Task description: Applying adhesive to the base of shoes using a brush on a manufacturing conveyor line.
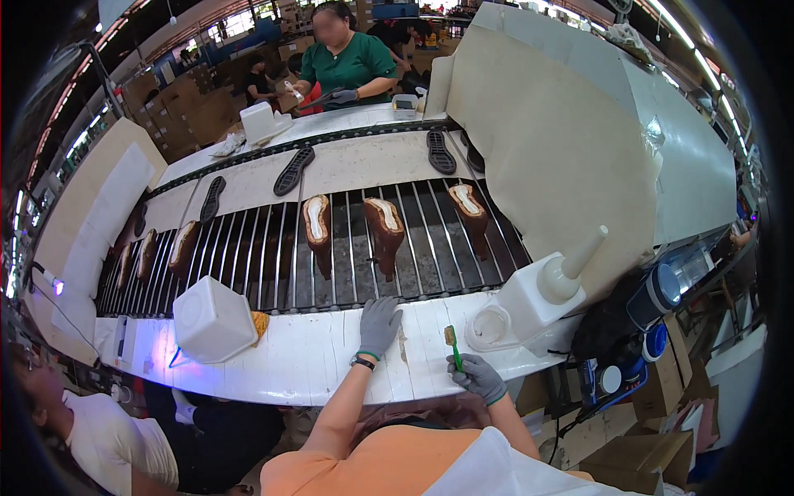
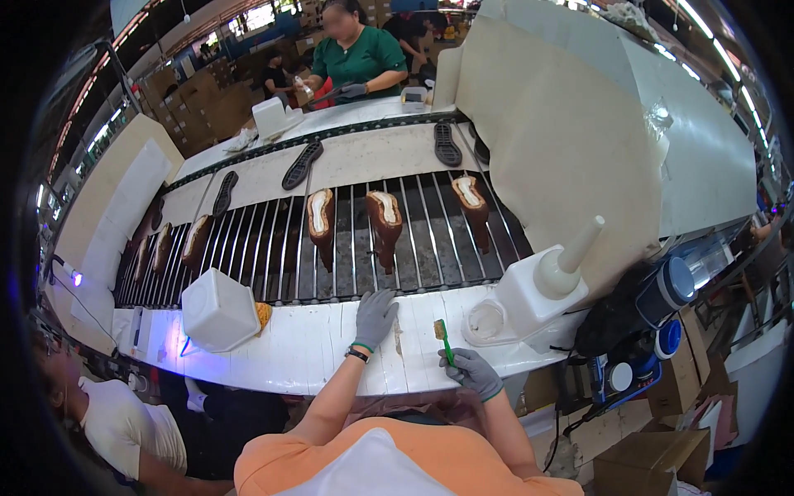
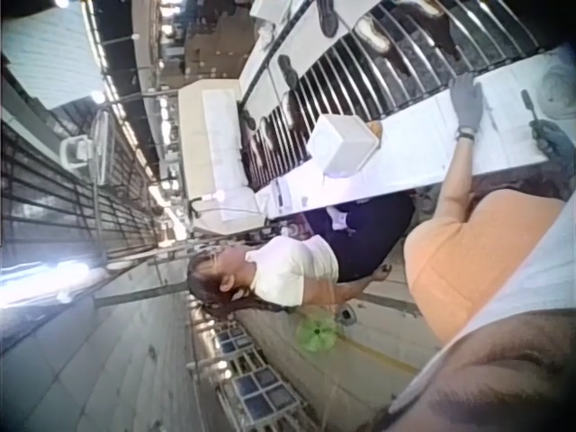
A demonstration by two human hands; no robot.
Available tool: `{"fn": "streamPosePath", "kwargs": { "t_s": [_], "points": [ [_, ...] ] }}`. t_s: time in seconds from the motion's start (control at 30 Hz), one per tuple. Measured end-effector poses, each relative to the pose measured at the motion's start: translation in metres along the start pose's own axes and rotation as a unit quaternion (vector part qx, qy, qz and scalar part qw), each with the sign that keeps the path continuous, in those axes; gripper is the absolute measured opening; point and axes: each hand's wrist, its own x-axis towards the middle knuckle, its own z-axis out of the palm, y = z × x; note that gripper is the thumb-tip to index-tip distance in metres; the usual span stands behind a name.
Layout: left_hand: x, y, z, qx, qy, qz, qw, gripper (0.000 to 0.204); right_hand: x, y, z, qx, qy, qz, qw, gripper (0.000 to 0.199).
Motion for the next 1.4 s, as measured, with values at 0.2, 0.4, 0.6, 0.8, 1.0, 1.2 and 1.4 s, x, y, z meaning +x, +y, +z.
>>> {"fn": "streamPosePath", "kwargs": {
  "t_s": [0.2,0.4,0.6,0.8,1.0,1.2,1.4],
  "points": [
    [0.0003,-0.0006,0.0008,-0.001,0.003,0.003,1.000,0.034,0.0004,-0.0006,0.0008,-0.001,0.005,0.004,1.000,0.039],
    [0.0008,0.0001,-0.0001,-0.006,0.005,0.006,1.000,0.034,-0.0002,-0.0008,0.0018,0.001,0.000,0.004,1.000,0.041],
    [0.0010,0.0000,0.0011,-0.004,-0.001,0.000,1.000,0.034,0.0010,-0.0009,-0.0002,0.004,-0.006,0.005,1.000,0.041],
    [0.0008,-0.0008,0.0021,-0.008,-0.006,-0.005,1.000,0.034,0.0006,-0.0005,0.0006,-0.004,0.006,0.003,1.000,0.042],
    [0.0003,-0.0009,0.0024,-0.003,0.005,0.000,1.000,0.034,-0.0001,-0.0020,0.0040,-0.002,0.006,0.001,1.000,0.042],
    [0.0002,-0.0008,0.0021,-0.003,0.009,0.001,1.000,0.034,0.0003,-0.0018,0.0030,0.006,-0.002,0.001,1.000,0.042],
    [0.0004,-0.0003,0.0023,-0.004,0.012,0.002,1.000,0.033,0.0010,-0.0018,0.0021,0.000,-0.010,-0.003,1.000,0.042]
  ]
}}
